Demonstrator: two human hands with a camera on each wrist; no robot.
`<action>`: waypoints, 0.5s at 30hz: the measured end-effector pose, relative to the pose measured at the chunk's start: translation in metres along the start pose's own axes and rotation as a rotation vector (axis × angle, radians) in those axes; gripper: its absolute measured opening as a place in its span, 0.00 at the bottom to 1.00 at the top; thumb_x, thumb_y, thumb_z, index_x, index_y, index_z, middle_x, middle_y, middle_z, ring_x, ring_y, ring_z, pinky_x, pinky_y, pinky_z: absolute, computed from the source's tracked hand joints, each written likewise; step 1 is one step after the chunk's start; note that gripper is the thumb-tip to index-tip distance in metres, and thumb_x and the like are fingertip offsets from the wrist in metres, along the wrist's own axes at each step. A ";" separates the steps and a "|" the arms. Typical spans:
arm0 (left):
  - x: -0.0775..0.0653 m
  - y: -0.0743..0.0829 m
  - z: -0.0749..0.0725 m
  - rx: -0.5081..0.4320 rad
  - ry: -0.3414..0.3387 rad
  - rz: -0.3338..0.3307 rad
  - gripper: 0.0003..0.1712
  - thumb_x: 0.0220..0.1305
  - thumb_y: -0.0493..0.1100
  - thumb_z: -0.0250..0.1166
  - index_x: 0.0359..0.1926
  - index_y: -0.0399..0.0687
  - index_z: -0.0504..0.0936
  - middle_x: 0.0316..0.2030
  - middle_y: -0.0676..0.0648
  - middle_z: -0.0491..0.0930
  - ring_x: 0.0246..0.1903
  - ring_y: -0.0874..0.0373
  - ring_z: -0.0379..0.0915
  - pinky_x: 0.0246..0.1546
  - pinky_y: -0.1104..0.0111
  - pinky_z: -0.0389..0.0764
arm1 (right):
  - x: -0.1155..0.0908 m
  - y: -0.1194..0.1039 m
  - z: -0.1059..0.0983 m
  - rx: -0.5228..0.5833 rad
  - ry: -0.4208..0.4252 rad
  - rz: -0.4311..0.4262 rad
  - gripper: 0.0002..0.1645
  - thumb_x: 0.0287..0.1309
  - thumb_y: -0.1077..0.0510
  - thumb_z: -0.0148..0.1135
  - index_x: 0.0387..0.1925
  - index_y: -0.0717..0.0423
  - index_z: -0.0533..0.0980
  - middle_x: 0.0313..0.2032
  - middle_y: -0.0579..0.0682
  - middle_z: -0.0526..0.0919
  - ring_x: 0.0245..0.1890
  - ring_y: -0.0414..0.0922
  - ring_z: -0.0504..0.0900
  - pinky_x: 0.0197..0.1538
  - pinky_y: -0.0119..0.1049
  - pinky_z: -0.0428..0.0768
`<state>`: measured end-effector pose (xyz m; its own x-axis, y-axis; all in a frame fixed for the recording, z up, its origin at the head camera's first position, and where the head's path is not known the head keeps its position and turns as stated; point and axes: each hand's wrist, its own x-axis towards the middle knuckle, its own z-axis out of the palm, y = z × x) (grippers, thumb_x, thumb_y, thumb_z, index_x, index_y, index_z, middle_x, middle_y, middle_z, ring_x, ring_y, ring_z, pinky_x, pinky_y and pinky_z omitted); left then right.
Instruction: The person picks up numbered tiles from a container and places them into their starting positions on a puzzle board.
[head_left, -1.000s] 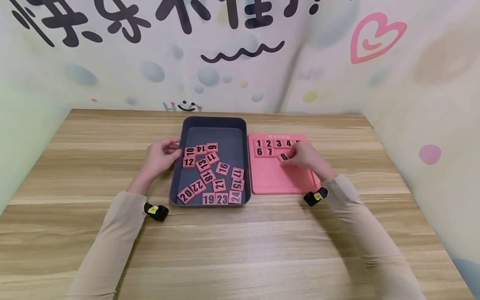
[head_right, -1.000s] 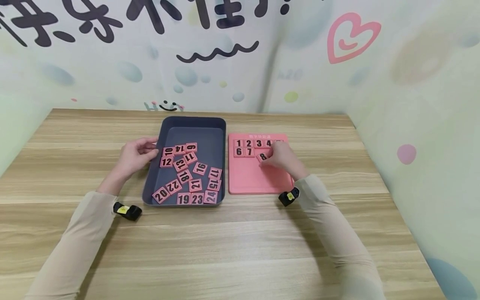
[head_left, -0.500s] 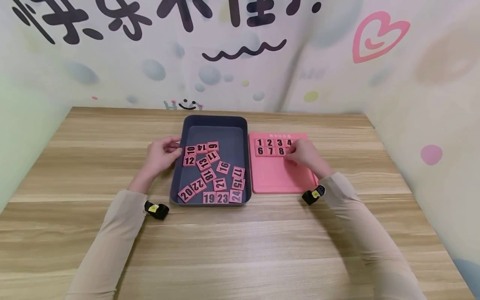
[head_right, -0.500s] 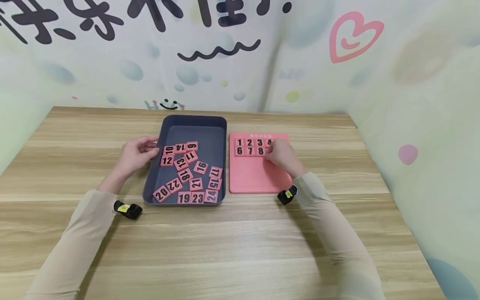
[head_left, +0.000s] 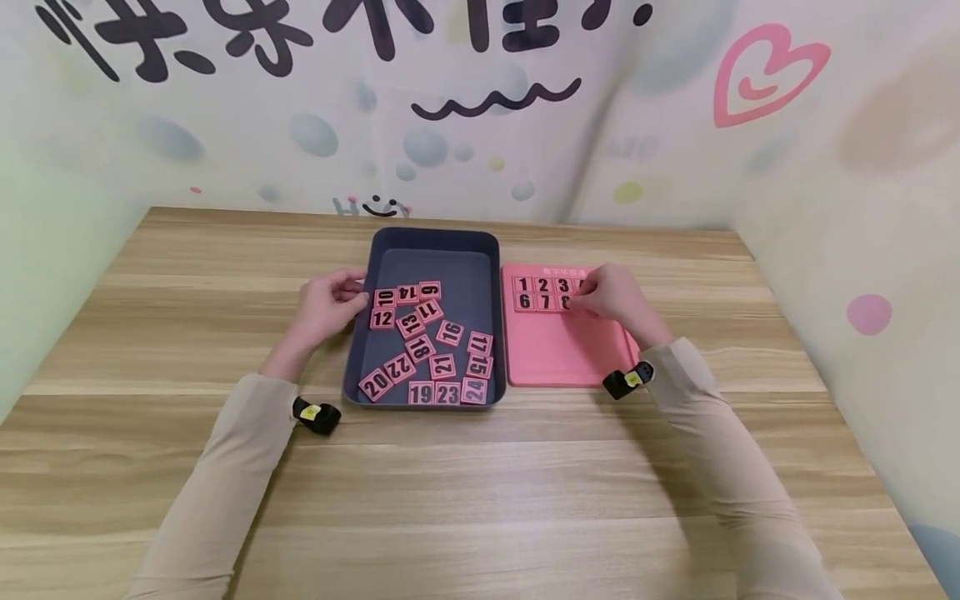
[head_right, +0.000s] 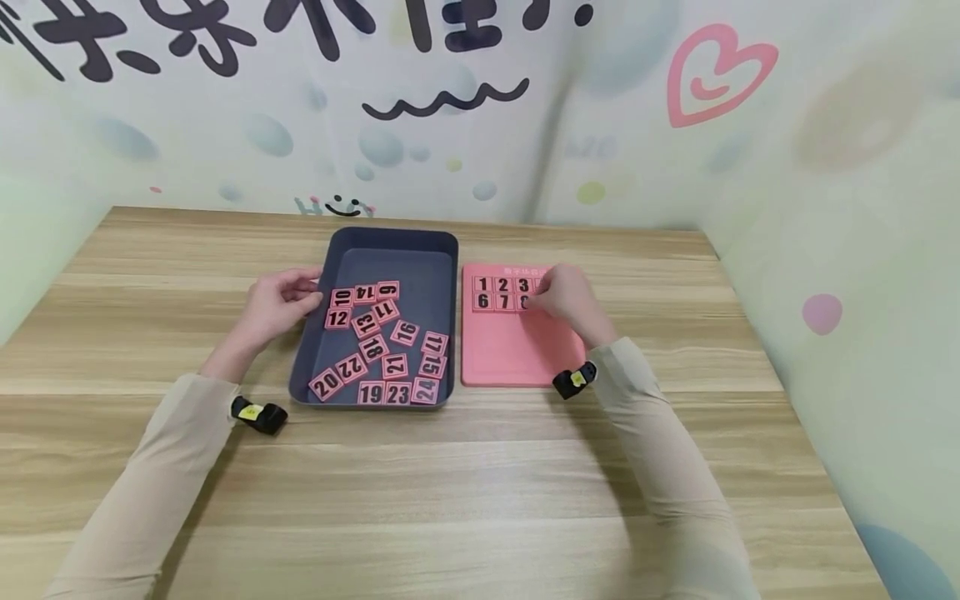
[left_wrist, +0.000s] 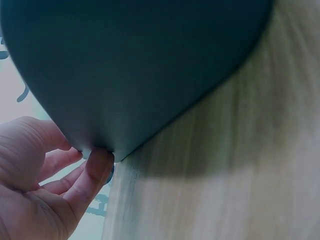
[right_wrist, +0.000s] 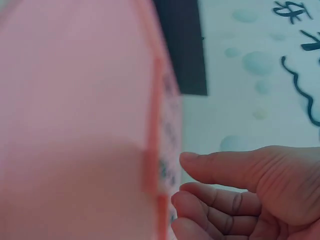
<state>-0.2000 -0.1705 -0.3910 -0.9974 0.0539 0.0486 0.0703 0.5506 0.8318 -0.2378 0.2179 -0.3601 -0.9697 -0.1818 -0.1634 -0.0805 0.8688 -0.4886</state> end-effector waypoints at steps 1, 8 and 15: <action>0.000 0.000 0.000 -0.001 -0.002 0.001 0.21 0.61 0.30 0.57 0.57 0.28 0.72 0.45 0.29 0.77 0.43 0.41 0.76 0.44 0.62 0.79 | 0.001 -0.004 -0.001 0.005 -0.003 0.004 0.12 0.50 0.58 0.69 0.26 0.66 0.81 0.20 0.53 0.81 0.18 0.41 0.76 0.23 0.30 0.75; 0.000 0.000 -0.001 -0.007 -0.003 0.009 0.22 0.61 0.30 0.58 0.56 0.28 0.72 0.44 0.29 0.77 0.42 0.42 0.76 0.38 0.76 0.77 | 0.013 -0.051 0.001 0.038 0.004 -0.059 0.14 0.51 0.54 0.68 0.35 0.61 0.79 0.33 0.54 0.83 0.29 0.45 0.78 0.32 0.36 0.76; 0.000 0.000 0.000 -0.010 -0.001 0.019 0.22 0.60 0.29 0.58 0.56 0.27 0.72 0.44 0.28 0.77 0.41 0.41 0.76 0.37 0.78 0.77 | 0.031 -0.094 0.017 0.195 -0.019 -0.149 0.15 0.52 0.55 0.69 0.39 0.60 0.79 0.35 0.53 0.82 0.33 0.46 0.77 0.35 0.35 0.77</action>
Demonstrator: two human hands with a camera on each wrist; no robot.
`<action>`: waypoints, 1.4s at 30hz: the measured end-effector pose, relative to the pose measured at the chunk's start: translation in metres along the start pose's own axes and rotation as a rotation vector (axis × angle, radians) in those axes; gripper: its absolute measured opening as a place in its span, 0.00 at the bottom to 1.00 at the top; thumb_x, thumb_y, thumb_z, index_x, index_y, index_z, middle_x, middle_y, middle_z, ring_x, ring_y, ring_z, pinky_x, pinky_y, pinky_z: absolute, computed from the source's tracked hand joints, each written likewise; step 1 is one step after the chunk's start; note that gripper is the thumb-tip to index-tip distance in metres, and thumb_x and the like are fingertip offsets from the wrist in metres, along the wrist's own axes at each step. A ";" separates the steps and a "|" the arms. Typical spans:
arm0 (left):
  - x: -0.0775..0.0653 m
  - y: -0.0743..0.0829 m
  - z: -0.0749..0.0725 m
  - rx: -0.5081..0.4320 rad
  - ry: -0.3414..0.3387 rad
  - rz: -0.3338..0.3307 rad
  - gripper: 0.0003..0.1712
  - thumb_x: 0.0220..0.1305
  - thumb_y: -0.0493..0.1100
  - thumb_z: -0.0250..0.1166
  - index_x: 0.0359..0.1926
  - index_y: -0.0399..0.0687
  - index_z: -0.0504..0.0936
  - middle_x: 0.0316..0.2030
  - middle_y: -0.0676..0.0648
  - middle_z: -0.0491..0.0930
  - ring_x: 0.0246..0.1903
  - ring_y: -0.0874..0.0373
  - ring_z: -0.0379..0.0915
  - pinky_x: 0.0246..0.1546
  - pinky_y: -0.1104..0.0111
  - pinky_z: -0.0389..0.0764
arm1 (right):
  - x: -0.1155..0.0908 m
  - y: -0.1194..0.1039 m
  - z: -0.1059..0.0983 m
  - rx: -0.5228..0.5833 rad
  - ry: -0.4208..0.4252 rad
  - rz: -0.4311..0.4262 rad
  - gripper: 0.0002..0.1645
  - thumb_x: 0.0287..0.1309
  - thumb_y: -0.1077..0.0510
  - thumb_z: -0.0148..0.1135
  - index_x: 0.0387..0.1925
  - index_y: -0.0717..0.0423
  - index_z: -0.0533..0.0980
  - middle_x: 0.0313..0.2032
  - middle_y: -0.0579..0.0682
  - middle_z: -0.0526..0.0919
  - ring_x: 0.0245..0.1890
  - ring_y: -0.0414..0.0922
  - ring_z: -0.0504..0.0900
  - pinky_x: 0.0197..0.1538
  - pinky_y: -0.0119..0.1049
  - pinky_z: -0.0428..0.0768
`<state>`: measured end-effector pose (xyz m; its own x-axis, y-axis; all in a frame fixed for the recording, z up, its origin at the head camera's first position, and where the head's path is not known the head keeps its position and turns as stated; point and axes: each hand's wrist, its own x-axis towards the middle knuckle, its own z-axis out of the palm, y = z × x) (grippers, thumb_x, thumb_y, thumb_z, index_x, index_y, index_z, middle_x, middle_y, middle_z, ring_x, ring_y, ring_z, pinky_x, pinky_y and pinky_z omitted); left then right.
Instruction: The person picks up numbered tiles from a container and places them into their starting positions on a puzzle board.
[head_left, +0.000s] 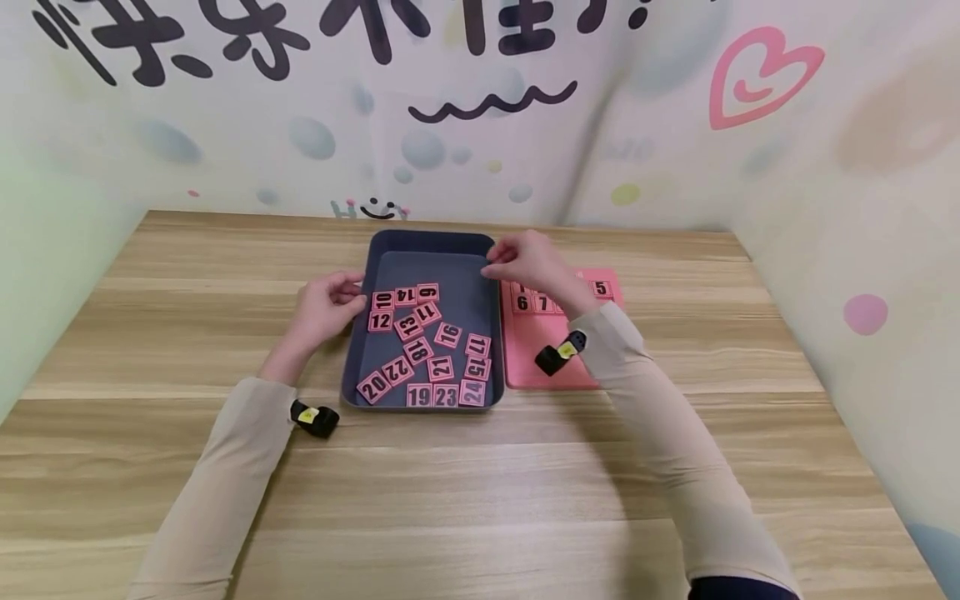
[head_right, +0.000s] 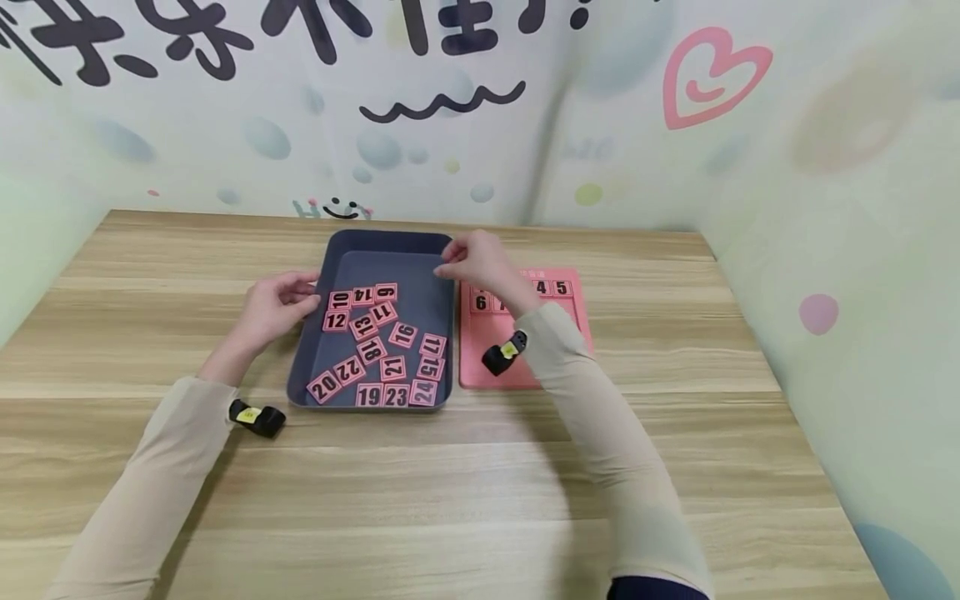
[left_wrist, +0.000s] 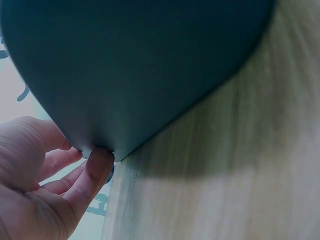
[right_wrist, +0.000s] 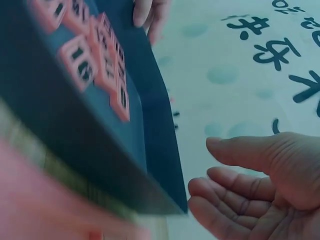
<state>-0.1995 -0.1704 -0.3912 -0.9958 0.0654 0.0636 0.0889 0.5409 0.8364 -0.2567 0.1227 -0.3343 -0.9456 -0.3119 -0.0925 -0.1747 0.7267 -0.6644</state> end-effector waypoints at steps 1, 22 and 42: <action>0.000 0.000 0.000 0.001 0.000 0.000 0.22 0.60 0.29 0.58 0.56 0.27 0.72 0.44 0.28 0.77 0.41 0.41 0.76 0.37 0.78 0.77 | 0.004 -0.003 0.004 0.024 -0.010 -0.010 0.16 0.51 0.56 0.69 0.40 0.61 0.79 0.35 0.53 0.81 0.34 0.46 0.77 0.36 0.35 0.77; 0.000 0.000 -0.001 -0.007 -0.007 -0.015 0.22 0.61 0.30 0.58 0.57 0.27 0.71 0.45 0.28 0.77 0.43 0.41 0.76 0.41 0.73 0.79 | 0.046 -0.024 0.062 0.230 -0.118 -0.005 0.17 0.49 0.64 0.69 0.44 0.62 0.80 0.39 0.54 0.83 0.39 0.45 0.79 0.44 0.32 0.78; 0.000 -0.001 0.000 -0.006 -0.002 -0.006 0.22 0.61 0.30 0.58 0.57 0.28 0.72 0.45 0.28 0.77 0.42 0.41 0.76 0.38 0.78 0.77 | 0.049 -0.019 0.077 0.183 -0.170 0.017 0.17 0.48 0.67 0.69 0.43 0.59 0.79 0.36 0.53 0.79 0.34 0.45 0.74 0.38 0.29 0.75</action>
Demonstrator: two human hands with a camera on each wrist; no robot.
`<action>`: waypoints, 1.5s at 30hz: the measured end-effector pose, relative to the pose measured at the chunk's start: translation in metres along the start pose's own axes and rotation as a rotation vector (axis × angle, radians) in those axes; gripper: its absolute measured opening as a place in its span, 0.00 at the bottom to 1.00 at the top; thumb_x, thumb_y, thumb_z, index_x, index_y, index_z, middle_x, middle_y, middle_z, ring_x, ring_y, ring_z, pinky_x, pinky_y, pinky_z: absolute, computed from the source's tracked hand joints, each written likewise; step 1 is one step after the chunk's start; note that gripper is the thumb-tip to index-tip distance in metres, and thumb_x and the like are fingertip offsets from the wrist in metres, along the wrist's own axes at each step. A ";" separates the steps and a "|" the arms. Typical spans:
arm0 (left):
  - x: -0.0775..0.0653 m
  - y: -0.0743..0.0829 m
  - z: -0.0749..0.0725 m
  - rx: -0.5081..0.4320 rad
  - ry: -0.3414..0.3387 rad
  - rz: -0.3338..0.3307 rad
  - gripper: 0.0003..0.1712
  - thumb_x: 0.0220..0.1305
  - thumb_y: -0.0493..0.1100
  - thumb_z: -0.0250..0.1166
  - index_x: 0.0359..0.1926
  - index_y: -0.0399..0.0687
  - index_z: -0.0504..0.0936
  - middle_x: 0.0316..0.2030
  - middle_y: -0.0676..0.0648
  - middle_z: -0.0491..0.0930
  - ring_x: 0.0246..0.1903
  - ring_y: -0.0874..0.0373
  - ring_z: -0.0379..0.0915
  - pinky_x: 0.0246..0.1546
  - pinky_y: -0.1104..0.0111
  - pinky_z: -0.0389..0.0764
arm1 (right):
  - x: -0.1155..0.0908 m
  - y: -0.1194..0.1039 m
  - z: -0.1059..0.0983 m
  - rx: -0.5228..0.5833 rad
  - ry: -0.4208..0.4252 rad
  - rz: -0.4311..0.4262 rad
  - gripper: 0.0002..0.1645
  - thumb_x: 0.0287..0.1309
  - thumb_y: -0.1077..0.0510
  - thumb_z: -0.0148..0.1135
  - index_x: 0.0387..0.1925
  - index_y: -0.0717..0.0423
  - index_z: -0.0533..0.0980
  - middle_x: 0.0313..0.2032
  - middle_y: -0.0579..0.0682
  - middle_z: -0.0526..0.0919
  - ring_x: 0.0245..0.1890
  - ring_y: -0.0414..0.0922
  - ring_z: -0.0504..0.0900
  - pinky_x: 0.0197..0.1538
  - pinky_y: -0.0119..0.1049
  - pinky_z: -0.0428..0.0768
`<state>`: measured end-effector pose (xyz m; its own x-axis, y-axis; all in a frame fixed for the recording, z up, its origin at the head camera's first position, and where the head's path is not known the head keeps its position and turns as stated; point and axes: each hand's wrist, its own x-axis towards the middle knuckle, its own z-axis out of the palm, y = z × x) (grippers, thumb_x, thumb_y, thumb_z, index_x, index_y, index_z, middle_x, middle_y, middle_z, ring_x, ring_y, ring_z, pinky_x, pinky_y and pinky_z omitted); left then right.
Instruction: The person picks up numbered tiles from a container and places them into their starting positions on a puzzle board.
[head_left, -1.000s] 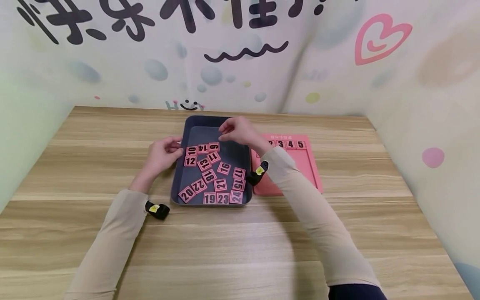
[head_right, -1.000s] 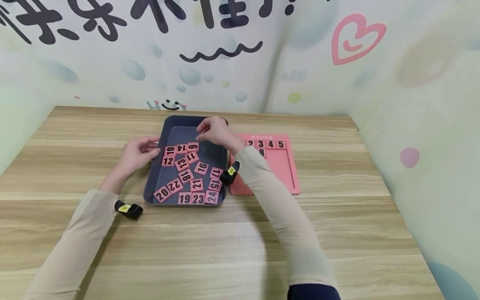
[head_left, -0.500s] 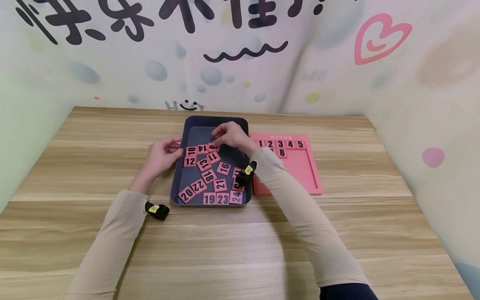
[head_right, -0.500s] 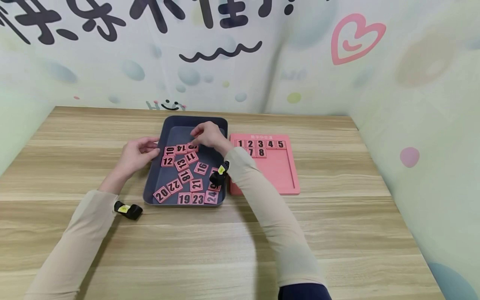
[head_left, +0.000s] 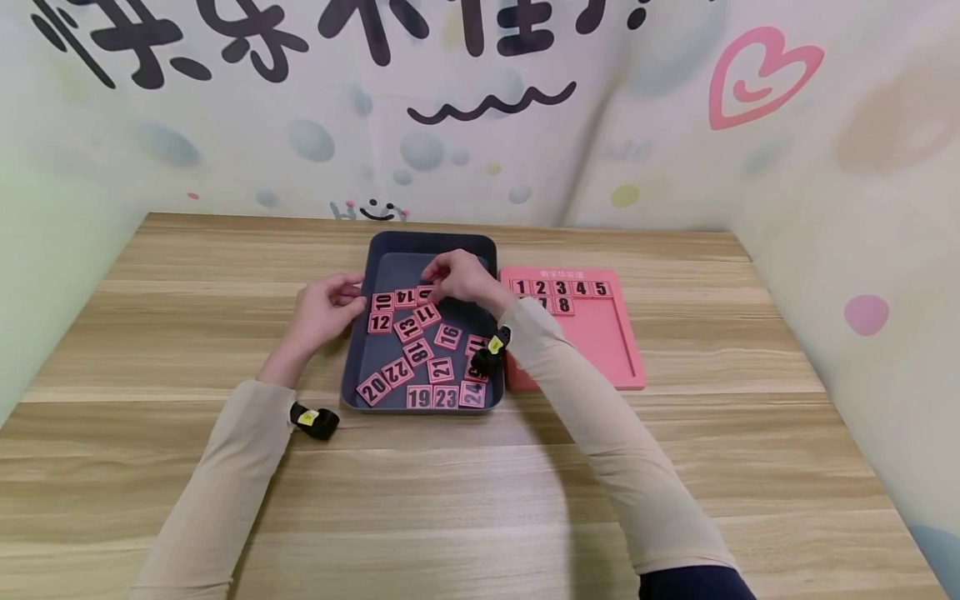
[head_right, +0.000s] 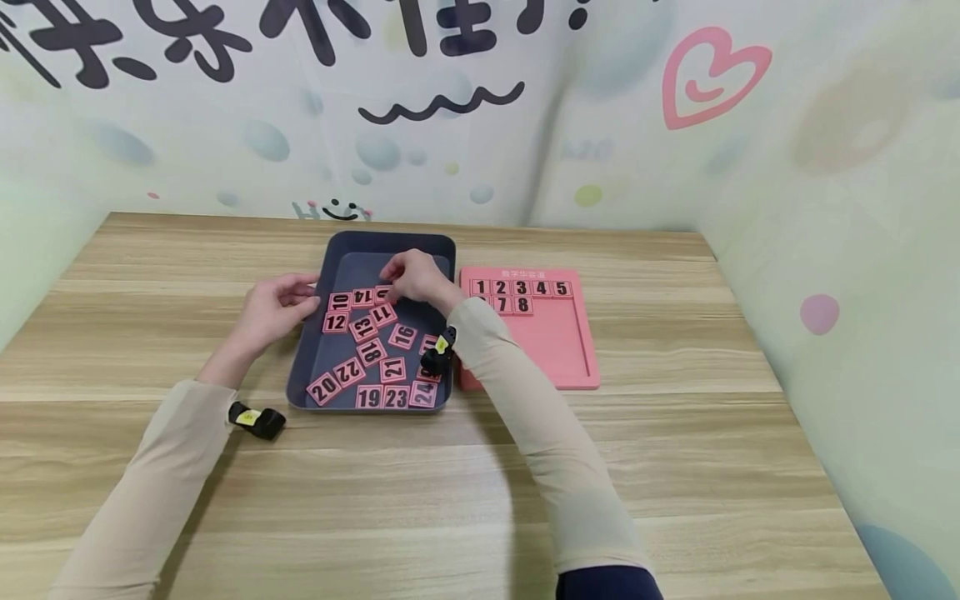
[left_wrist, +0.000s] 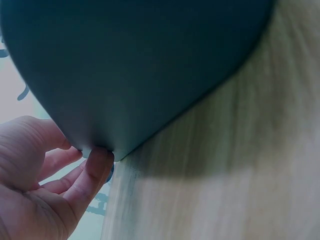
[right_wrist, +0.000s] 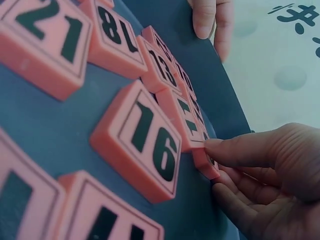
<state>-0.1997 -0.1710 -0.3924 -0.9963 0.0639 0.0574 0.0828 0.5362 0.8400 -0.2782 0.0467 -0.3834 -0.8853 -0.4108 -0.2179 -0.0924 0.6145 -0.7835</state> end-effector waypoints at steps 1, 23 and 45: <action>0.000 0.000 0.000 0.002 0.001 -0.002 0.22 0.61 0.30 0.58 0.57 0.28 0.72 0.45 0.29 0.77 0.42 0.41 0.76 0.38 0.78 0.78 | 0.000 0.000 0.000 -0.011 -0.008 -0.004 0.17 0.48 0.67 0.69 0.43 0.59 0.79 0.36 0.53 0.79 0.35 0.45 0.74 0.38 0.29 0.75; 0.000 0.003 0.000 0.012 -0.003 -0.018 0.22 0.62 0.30 0.57 0.57 0.29 0.71 0.45 0.29 0.77 0.43 0.42 0.76 0.42 0.69 0.79 | -0.001 -0.004 -0.004 -0.226 -0.050 -0.056 0.14 0.50 0.62 0.69 0.42 0.58 0.80 0.38 0.52 0.79 0.38 0.47 0.74 0.43 0.33 0.76; 0.000 0.001 0.001 0.006 0.005 -0.007 0.22 0.61 0.29 0.58 0.57 0.28 0.72 0.45 0.28 0.77 0.42 0.41 0.76 0.37 0.80 0.76 | -0.071 0.016 -0.074 -0.158 0.152 -0.104 0.18 0.48 0.61 0.70 0.43 0.61 0.79 0.37 0.55 0.80 0.37 0.48 0.75 0.42 0.37 0.77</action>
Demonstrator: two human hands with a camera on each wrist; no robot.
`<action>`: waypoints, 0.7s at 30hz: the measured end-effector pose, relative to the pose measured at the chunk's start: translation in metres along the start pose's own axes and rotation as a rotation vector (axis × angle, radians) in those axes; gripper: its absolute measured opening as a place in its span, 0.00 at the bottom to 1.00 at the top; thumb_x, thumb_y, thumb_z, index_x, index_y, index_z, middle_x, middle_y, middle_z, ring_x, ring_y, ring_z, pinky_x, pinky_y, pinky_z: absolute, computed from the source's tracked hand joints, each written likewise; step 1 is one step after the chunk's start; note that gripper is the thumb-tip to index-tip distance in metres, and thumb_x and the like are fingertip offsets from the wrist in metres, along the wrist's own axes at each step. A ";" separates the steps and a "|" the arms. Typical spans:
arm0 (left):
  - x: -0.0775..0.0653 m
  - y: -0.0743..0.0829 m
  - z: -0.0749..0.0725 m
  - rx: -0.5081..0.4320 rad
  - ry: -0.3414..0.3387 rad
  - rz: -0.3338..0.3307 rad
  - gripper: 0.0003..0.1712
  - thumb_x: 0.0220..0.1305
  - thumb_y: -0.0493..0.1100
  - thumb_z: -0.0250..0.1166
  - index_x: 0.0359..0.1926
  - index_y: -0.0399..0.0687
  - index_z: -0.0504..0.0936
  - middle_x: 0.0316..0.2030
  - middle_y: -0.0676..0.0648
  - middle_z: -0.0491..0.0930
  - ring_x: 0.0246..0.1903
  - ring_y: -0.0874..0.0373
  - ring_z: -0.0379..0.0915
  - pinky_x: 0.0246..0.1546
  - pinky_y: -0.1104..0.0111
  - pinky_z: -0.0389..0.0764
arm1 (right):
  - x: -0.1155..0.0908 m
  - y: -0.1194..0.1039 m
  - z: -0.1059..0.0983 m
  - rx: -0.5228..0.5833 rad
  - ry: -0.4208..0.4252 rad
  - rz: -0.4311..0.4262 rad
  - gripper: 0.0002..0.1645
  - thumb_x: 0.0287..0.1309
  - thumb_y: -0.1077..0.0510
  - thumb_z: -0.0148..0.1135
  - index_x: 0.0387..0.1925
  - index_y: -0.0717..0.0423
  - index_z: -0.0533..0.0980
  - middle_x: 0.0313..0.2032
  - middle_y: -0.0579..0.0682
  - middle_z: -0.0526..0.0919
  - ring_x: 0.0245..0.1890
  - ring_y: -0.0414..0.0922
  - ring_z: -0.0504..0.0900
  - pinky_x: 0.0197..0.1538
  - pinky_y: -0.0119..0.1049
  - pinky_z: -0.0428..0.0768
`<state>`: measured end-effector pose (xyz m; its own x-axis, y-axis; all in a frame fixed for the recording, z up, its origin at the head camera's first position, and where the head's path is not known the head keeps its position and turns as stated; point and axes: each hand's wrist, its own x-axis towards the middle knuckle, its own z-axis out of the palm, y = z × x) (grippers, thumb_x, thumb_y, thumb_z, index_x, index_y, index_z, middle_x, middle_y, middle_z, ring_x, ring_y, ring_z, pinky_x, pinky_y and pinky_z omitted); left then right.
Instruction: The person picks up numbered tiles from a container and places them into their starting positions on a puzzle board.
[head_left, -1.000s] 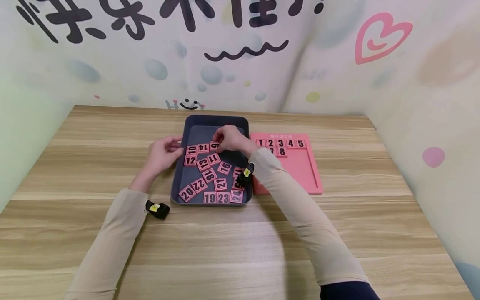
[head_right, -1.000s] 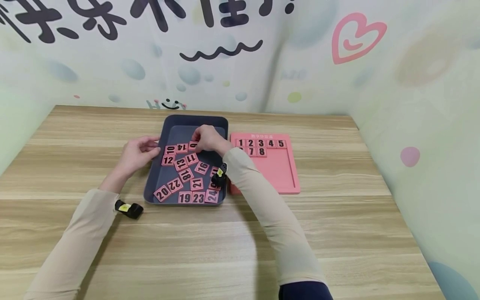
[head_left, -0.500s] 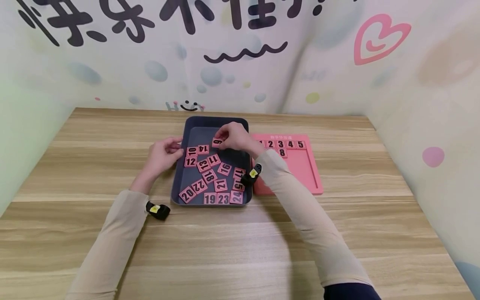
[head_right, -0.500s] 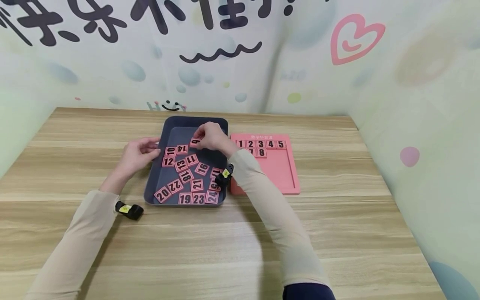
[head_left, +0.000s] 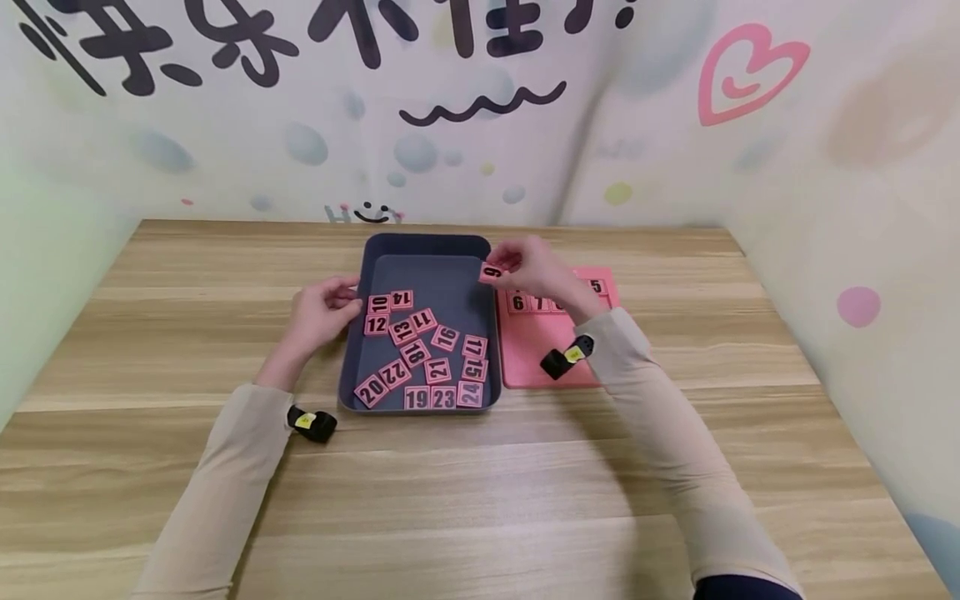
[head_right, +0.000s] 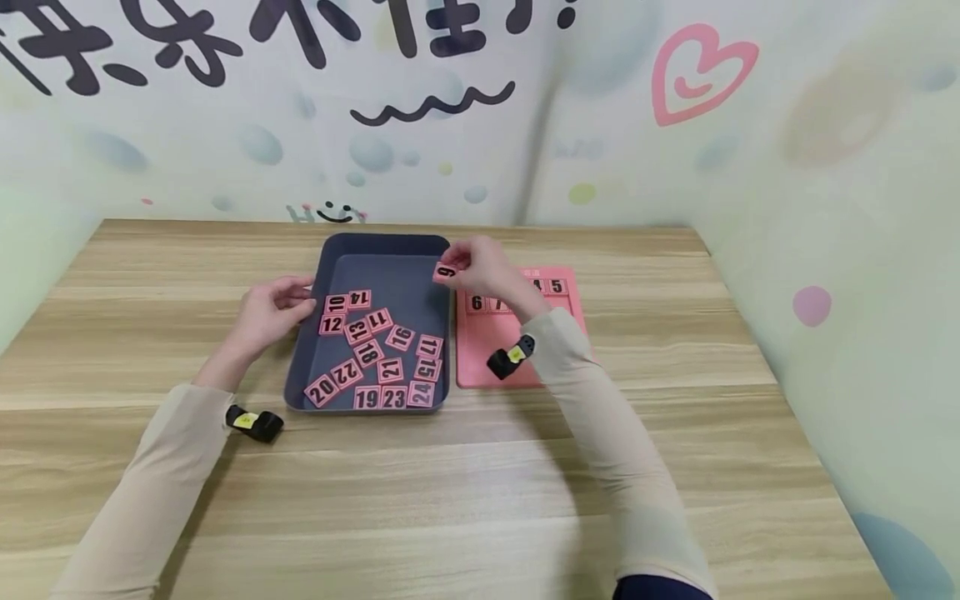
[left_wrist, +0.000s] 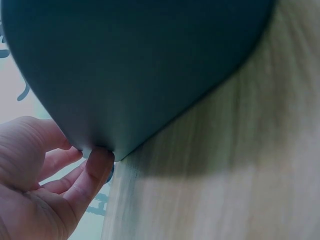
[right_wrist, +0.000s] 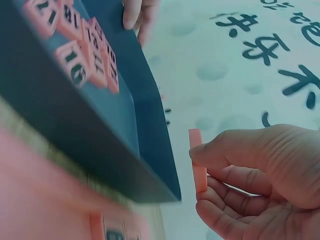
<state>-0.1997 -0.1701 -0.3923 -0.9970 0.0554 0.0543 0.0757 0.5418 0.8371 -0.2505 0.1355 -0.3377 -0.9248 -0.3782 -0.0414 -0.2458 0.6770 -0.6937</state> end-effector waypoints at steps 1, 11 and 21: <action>0.000 0.000 0.000 0.003 0.000 -0.001 0.22 0.61 0.29 0.58 0.57 0.28 0.71 0.45 0.28 0.77 0.43 0.41 0.76 0.37 0.79 0.76 | -0.004 0.004 -0.004 -0.001 0.009 0.003 0.18 0.48 0.61 0.70 0.42 0.61 0.79 0.37 0.55 0.80 0.37 0.48 0.76 0.42 0.38 0.77; -0.001 0.003 -0.001 0.009 -0.008 -0.007 0.23 0.61 0.30 0.58 0.58 0.28 0.71 0.45 0.29 0.77 0.43 0.41 0.76 0.37 0.78 0.77 | -0.039 0.045 -0.030 -0.028 0.065 0.083 0.20 0.49 0.62 0.69 0.44 0.67 0.78 0.38 0.60 0.81 0.38 0.50 0.77 0.43 0.39 0.76; -0.001 0.003 0.001 0.020 -0.014 -0.012 0.23 0.62 0.31 0.57 0.58 0.29 0.71 0.46 0.29 0.77 0.43 0.41 0.76 0.39 0.74 0.79 | -0.064 0.080 -0.039 -0.030 0.083 0.152 0.19 0.49 0.66 0.68 0.44 0.70 0.77 0.39 0.63 0.80 0.40 0.52 0.76 0.45 0.39 0.75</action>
<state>-0.1983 -0.1682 -0.3903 -0.9975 0.0607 0.0363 0.0641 0.5593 0.8265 -0.2223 0.2382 -0.3625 -0.9726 -0.2170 -0.0837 -0.1085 0.7417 -0.6619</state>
